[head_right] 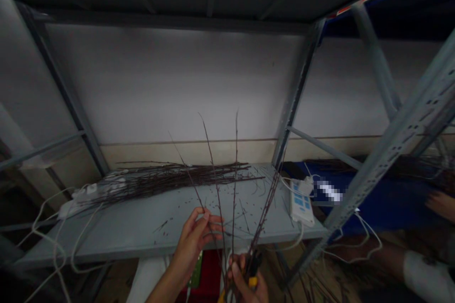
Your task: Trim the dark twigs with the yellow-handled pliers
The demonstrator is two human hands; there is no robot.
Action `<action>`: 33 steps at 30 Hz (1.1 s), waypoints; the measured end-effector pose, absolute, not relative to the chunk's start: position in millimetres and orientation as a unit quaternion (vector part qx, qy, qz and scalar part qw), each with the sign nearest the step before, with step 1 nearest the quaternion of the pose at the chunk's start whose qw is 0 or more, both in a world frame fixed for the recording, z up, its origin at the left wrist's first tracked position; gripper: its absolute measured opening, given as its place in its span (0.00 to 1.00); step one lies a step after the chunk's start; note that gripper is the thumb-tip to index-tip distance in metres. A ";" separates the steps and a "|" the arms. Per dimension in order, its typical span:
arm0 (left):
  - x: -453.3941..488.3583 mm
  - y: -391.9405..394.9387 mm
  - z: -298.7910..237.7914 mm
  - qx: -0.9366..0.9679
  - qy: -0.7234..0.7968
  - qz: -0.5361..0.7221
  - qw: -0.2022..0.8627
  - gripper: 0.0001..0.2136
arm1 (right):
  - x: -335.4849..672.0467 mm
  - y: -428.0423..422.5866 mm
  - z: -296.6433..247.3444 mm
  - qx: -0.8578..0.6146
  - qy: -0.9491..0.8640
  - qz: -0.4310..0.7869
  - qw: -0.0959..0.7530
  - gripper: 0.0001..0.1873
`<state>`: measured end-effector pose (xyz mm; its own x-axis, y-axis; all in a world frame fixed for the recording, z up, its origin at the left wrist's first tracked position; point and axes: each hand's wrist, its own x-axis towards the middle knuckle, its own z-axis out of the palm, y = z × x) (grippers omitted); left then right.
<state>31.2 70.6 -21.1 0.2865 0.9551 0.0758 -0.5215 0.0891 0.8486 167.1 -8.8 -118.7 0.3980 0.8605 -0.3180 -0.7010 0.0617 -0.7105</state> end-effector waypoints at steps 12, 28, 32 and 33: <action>21.2 67.4 -22.3 0.420 0.255 0.526 0.694 0.18 | 154.3 -14.4 -107.0 -0.426 -0.124 0.522 0.728 0.27; 24.4 72.2 -31.9 0.432 0.264 0.550 0.664 0.19 | 134.7 -5.8 -104.9 -0.451 -0.141 0.498 0.727 0.27; 23.0 80.8 -21.8 0.416 0.266 0.564 0.661 0.15 | 130.8 -3.6 -103.8 -0.477 -0.139 0.476 0.726 0.29; 22.8 84.1 -17.7 0.410 0.266 0.570 0.660 0.14 | 130.5 -2.9 -103.8 -0.487 -0.141 0.472 0.721 0.30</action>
<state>22.8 84.1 -17.7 0.2088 0.9710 0.1164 -0.5347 0.0138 0.8449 130.5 -2.9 -103.8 0.5143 0.8185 -0.2560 -0.5438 0.0803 -0.8354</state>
